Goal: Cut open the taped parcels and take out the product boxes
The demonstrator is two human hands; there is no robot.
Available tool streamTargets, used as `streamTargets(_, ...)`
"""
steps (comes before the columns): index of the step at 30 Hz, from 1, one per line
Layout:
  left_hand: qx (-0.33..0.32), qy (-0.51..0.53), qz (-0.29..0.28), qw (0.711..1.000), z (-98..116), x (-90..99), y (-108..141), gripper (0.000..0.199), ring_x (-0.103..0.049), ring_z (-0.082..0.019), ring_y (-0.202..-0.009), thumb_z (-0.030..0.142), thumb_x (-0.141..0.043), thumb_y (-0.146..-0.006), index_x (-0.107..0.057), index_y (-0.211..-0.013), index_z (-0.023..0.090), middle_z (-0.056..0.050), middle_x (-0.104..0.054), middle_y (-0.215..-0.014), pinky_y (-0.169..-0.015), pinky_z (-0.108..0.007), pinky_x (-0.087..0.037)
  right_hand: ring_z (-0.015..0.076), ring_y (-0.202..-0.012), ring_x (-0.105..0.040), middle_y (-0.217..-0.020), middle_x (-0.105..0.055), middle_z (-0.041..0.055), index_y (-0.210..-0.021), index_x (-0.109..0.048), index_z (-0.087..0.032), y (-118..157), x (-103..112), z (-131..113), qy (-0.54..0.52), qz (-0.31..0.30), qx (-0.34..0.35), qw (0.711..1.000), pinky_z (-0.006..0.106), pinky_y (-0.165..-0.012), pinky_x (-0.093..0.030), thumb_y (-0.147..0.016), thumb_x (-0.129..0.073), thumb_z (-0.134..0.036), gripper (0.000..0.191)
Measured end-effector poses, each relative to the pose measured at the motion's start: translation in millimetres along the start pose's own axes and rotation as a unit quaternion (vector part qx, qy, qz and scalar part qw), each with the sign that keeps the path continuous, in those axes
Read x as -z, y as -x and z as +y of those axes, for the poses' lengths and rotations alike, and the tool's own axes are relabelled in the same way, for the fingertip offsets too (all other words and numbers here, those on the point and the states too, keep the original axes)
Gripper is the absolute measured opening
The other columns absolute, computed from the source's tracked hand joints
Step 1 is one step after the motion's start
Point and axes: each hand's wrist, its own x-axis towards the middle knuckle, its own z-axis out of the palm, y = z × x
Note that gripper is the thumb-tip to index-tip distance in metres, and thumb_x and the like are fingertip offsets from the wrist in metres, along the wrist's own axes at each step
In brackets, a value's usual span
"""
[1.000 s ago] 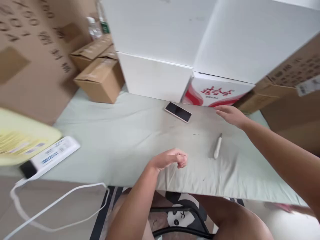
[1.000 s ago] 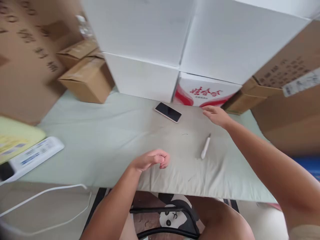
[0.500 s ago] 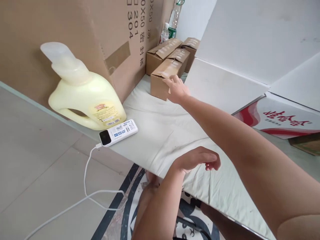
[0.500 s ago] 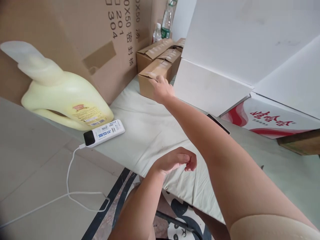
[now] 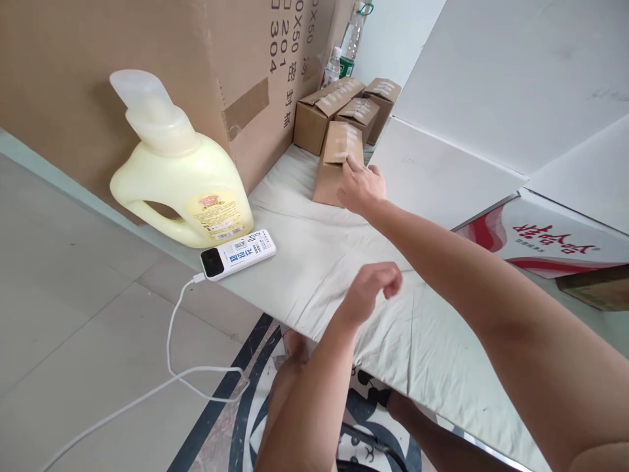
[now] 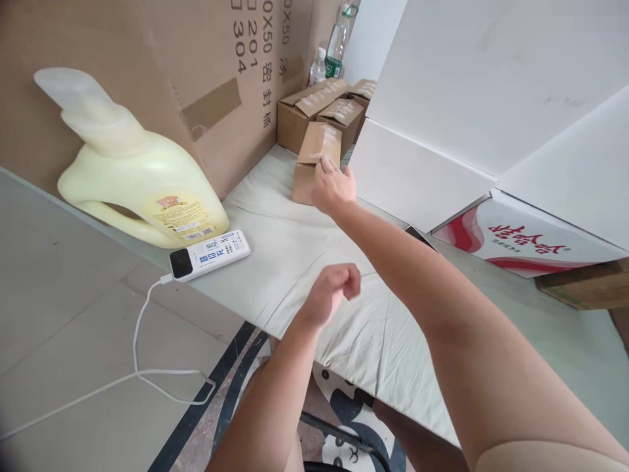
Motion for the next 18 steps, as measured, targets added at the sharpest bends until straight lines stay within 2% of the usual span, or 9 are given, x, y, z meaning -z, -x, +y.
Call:
streamTargets(2,-0.064,-0.061,0.154,0.984,2,0.4,0,0.038,-0.038,-0.015,-0.062,0.040,-0.049,-0.096,-0.047,-0.063,0.022,0.001,-0.041,-0.061,-0.065,-0.033,-0.035,0.0390,-0.150,-0.050,-0.171,-0.041,0.0196,-0.155,-0.047,-0.015,45,18,2,0.015,-0.002,0.004,1.000,0.066,-0.127,-0.029,-0.091,-0.051,-0.023,0.064)
streamTargets(4,-0.096,-0.110,0.306,0.941,3,2.6,-1,0.033,-0.038,-0.016,-0.067,0.036,-0.047,-0.098,-0.041,-0.068,0.023,0.001,-0.038,-0.066,-0.067,-0.032,-0.037,0.0366,-0.151,-0.050,-0.172,-0.041,0.0159,-0.157,-0.046,-0.018,98,35,6,0.017,0.004,0.015,1.000,0.066,-0.129,-0.029,-0.094,-0.050,-0.026,0.063)
streamTargets(6,-0.109,-0.148,0.411,0.893,3,5.3,-4,0.025,-0.044,-0.018,-0.075,0.035,-0.048,-0.097,-0.043,-0.076,0.023,0.000,-0.041,-0.074,-0.073,-0.032,-0.042,0.0339,-0.151,-0.053,-0.169,-0.045,0.0134,-0.157,-0.049,-0.021,160,49,12,0.018,0.019,0.016,1.000,0.064,-0.129,-0.031,-0.097,-0.048,-0.029,0.060)
streamTargets(8,-0.117,-0.187,0.470,0.855,1,6.3,-7,0.013,-0.054,-0.020,-0.095,0.035,-0.053,-0.095,-0.051,-0.090,0.024,-0.003,-0.052,-0.092,-0.089,-0.034,-0.048,0.0332,-0.149,-0.055,-0.165,-0.052,0.0126,-0.151,-0.056,-0.024,231,60,20,0.022,0.038,0.008,0.999,0.063,-0.126,-0.037,-0.098,-0.049,-0.031,0.054)
streamTargets(9,-0.116,-0.200,0.472,0.851,-1,5.6,-9,0.013,-0.056,-0.022,-0.108,0.036,-0.057,-0.093,-0.054,-0.099,0.024,-0.005,-0.056,-0.107,-0.098,-0.036,-0.048,0.0337,-0.146,-0.059,-0.160,-0.057,0.0119,-0.147,-0.060,-0.027,269,64,24,0.021,0.054,-0.002,0.998,0.064,-0.124,-0.039,-0.098,-0.050,-0.032,0.051)
streamTargets(11,-0.097,-0.229,0.428,0.869,-7,0.5,-13,0.031,-0.051,-0.026,-0.132,0.038,-0.065,-0.089,-0.057,-0.117,0.026,-0.009,-0.053,-0.134,-0.113,-0.040,-0.044,0.0352,-0.133,-0.069,-0.145,-0.071,0.0089,-0.133,-0.068,-0.034,346,70,29,0.004,0.088,-0.016,0.996,0.065,-0.116,-0.047,-0.093,-0.056,-0.029,0.042)
streamTargets(14,-0.039,-0.269,0.264,0.925,-21,-16.2,-18,0.045,-0.050,-0.030,-0.141,0.039,-0.073,-0.084,-0.062,-0.126,0.027,-0.012,-0.054,-0.146,-0.118,-0.044,-0.043,0.0359,-0.108,-0.079,-0.116,-0.082,0.0033,-0.102,-0.073,-0.039,446,76,32,-0.052,0.149,-0.066,0.985,0.064,-0.098,-0.058,-0.085,-0.063,-0.025,0.024)
streamTargets(16,-0.006,-0.277,0.148,0.949,-32,-31.2,-23,0.038,-0.056,-0.030,-0.136,0.039,-0.071,-0.084,-0.068,-0.120,0.026,-0.012,-0.061,-0.140,-0.116,-0.044,-0.046,0.0361,-0.101,-0.079,-0.107,-0.081,0.0057,-0.090,-0.068,-0.036,487,78,38,-0.061,0.229,-0.183,0.954,0.062,-0.090,-0.061,-0.084,-0.063,-0.028,0.011)
streamTargets(18,0.006,-0.273,0.072,0.959,-42,-46.4,-28,0.030,-0.060,-0.030,-0.133,0.041,-0.067,-0.085,-0.072,-0.110,0.024,-0.012,-0.066,-0.133,-0.113,-0.043,-0.048,0.0358,-0.103,-0.076,-0.106,-0.076,0.0100,-0.090,-0.066,-0.032,504,78,53,-0.035,0.280,-0.354,0.892,0.060,-0.091,-0.061,-0.087,-0.060,-0.035,0.007)
